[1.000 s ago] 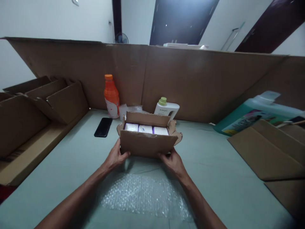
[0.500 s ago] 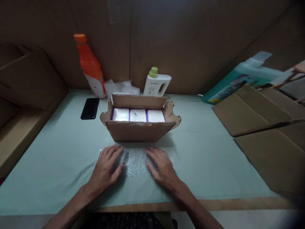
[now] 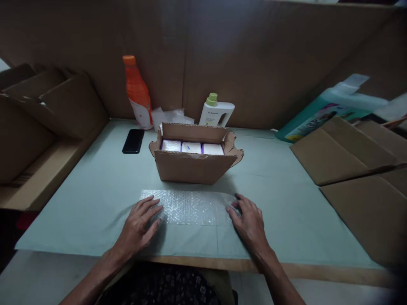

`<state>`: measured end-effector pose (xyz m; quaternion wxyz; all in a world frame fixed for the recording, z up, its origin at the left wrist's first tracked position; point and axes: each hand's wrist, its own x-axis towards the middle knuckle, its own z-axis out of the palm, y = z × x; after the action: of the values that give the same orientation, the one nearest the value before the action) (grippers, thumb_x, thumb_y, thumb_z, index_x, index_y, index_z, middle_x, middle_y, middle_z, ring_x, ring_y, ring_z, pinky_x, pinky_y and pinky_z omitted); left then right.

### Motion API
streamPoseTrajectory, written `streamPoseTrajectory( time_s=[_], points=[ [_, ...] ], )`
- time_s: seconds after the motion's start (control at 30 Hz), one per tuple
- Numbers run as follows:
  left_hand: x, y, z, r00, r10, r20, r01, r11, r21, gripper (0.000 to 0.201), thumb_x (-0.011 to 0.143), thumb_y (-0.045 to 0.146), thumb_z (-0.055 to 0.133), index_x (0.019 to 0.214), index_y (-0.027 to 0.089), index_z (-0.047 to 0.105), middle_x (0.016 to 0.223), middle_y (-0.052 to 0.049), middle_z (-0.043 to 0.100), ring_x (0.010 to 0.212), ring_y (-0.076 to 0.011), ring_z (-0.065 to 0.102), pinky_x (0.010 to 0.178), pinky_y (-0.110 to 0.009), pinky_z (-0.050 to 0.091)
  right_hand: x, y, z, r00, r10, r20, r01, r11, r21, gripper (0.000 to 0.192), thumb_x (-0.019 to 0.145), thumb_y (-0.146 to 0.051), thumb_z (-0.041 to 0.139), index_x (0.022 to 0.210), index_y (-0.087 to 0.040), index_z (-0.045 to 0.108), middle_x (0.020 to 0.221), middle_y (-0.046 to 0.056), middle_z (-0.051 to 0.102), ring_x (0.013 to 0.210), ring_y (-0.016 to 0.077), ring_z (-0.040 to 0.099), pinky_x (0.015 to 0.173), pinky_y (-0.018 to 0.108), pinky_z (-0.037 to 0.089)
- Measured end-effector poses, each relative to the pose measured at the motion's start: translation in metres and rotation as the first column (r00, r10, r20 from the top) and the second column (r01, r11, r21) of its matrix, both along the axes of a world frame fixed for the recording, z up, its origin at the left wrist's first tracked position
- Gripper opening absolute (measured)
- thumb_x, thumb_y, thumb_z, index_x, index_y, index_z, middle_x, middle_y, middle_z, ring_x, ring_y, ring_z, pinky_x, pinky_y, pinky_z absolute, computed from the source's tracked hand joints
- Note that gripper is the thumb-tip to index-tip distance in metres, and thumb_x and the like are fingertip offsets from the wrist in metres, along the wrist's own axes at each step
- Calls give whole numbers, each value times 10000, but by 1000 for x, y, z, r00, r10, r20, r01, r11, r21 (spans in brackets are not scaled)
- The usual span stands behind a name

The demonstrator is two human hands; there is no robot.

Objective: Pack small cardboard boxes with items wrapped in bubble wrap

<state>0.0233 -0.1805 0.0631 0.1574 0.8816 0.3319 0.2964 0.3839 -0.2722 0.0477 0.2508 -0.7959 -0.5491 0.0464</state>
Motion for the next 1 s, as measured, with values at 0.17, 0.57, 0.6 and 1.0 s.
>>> streamPoseTrajectory(
  time_s=[0.17,0.57,0.6,1.0],
  points=[
    [4,-35,2,984,80,160,-38,967,-250,278,944,187,557,1206,240,633,1204,-81,698,1181,-231,618,984,-443,537,5,-13,27,936,-177,-303,209,975,79,386,798,-568,595,942,-212,626,880,83,719,856,270,686,742,375,526],
    [51,-3,15,894,336,297,111,476,-872,828,827,442,614,1522,121,298,1055,-98,640,864,-203,612,690,-305,505,-126,12,69,806,448,-386,-418,894,163,604,920,-372,616,1472,-218,424,1096,80,735,823,182,709,621,270,578],
    [53,2,11,907,340,248,34,528,-849,775,833,394,598,1508,118,335,959,-61,630,824,-189,592,710,-301,487,-124,13,64,815,454,-361,-424,891,165,536,941,-358,589,1444,-226,459,1118,82,734,863,188,713,680,291,589],
    [43,19,2,886,275,-374,-388,881,-270,603,905,199,574,1479,114,408,962,-103,694,873,-271,670,742,-353,495,-91,16,4,898,416,144,-436,887,154,209,970,-246,526,1119,-206,667,1074,91,730,952,244,685,810,391,558]
  ],
)
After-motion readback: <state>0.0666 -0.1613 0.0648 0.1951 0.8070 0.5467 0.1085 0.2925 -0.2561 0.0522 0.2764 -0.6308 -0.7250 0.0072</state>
